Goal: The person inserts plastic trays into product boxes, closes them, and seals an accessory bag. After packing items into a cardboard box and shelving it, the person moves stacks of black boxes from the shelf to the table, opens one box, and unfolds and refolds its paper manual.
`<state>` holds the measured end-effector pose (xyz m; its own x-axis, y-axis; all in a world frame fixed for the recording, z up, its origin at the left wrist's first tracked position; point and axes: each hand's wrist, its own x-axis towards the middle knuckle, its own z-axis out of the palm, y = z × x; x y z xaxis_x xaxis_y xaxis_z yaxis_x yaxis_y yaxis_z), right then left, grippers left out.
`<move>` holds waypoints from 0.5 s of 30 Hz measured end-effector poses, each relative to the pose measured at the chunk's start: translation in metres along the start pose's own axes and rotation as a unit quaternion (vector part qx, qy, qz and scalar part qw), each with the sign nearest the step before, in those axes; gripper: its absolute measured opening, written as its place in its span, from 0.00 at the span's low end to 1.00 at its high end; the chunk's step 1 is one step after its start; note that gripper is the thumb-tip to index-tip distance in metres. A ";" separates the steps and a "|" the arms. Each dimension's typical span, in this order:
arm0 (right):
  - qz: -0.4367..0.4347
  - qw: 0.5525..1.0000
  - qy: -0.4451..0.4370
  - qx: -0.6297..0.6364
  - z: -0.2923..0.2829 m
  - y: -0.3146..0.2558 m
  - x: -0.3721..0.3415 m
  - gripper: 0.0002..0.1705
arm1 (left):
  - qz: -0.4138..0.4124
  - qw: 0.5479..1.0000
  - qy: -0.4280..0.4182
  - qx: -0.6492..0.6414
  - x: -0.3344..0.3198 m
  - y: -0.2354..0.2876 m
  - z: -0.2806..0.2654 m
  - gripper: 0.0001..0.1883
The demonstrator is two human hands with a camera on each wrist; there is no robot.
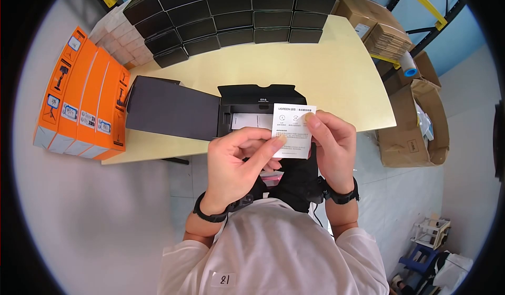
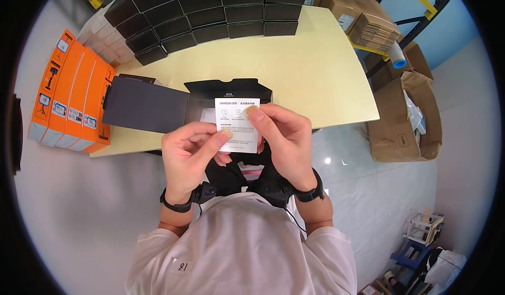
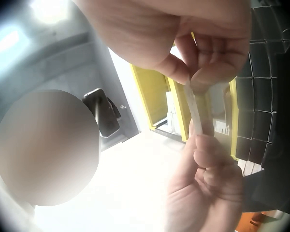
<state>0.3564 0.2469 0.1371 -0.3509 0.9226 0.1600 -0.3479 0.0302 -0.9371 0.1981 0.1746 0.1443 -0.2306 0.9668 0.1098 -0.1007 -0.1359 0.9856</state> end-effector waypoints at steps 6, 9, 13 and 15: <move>-0.024 1.000 0.003 -0.004 -0.002 0.006 0.002 0.12 | 0.025 0.999 0.019 -0.013 -0.001 -0.001 0.000 0.04; -0.001 0.999 -0.027 0.039 -0.002 0.005 0.001 0.11 | 0.020 1.000 0.019 -0.010 0.000 -0.002 -0.006 0.04; 0.039 0.998 -0.057 -0.005 0.003 0.002 -0.004 0.07 | 0.026 0.999 0.018 -0.013 0.004 -0.001 -0.011 0.07; 0.045 0.997 -0.054 -0.014 0.002 0.007 -0.006 0.08 | 0.030 0.999 0.021 -0.014 0.004 -0.001 -0.011 0.08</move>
<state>0.3544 0.2413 0.1306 -0.4717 0.8753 0.1065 -0.2866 -0.0380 -0.9573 0.1866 0.1763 0.1426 -0.2770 0.9470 0.1630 -0.1124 -0.2004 0.9733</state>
